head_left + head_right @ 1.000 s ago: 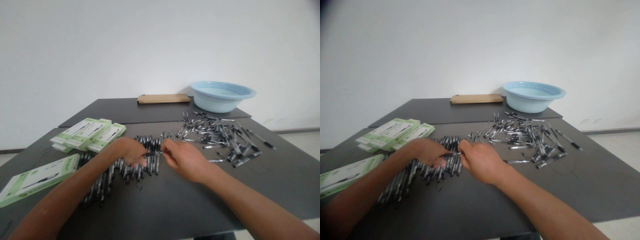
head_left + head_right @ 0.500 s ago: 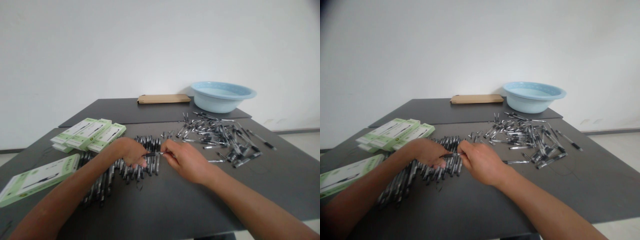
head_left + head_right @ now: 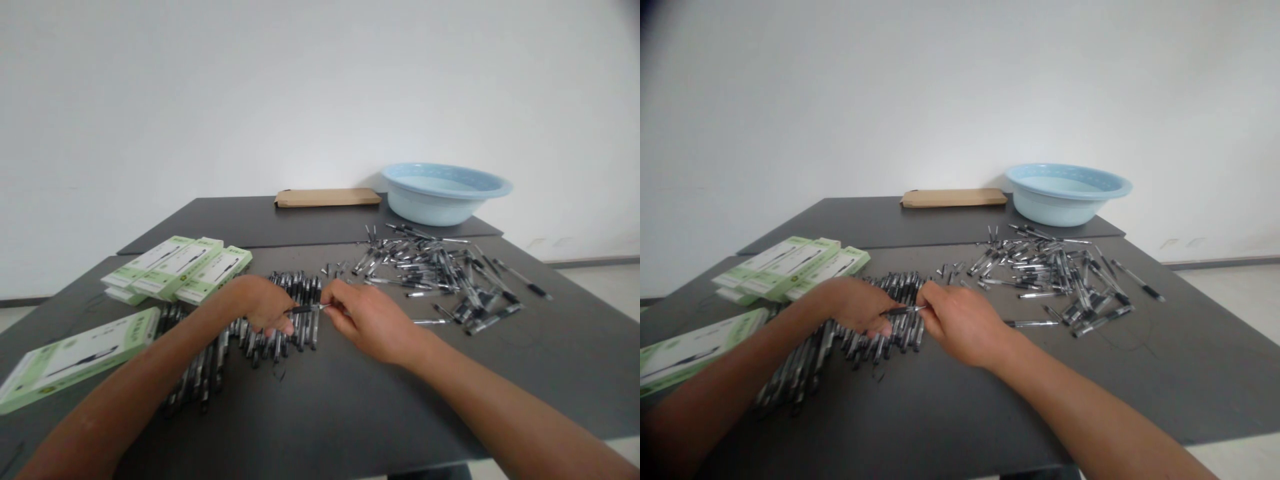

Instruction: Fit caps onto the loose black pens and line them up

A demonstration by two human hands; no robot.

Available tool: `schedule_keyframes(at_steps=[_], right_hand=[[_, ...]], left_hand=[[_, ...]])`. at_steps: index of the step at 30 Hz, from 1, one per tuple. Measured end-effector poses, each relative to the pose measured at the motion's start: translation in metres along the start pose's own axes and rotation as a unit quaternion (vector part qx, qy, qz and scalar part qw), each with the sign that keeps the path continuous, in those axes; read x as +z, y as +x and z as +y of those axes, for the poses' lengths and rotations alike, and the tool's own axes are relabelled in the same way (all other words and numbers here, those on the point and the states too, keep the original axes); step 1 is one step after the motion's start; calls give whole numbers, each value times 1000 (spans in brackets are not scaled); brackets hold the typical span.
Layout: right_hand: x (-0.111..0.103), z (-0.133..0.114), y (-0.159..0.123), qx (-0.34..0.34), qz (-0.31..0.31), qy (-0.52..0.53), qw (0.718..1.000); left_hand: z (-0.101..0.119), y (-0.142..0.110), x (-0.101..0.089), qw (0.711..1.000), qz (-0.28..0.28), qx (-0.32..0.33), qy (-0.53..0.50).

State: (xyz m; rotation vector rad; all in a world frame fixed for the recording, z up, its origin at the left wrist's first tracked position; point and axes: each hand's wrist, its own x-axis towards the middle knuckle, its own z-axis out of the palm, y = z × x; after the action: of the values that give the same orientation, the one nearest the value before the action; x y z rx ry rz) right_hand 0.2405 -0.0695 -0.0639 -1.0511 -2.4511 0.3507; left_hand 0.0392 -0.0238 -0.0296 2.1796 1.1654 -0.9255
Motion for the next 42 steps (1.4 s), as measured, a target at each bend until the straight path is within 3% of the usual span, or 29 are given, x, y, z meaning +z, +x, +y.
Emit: schedule_keyframes(at_steps=[42], right_hand=[[5, 1, -2, -24, 15, -37, 999]], left_hand=[[6, -2, 1, 999, 8, -10, 32]])
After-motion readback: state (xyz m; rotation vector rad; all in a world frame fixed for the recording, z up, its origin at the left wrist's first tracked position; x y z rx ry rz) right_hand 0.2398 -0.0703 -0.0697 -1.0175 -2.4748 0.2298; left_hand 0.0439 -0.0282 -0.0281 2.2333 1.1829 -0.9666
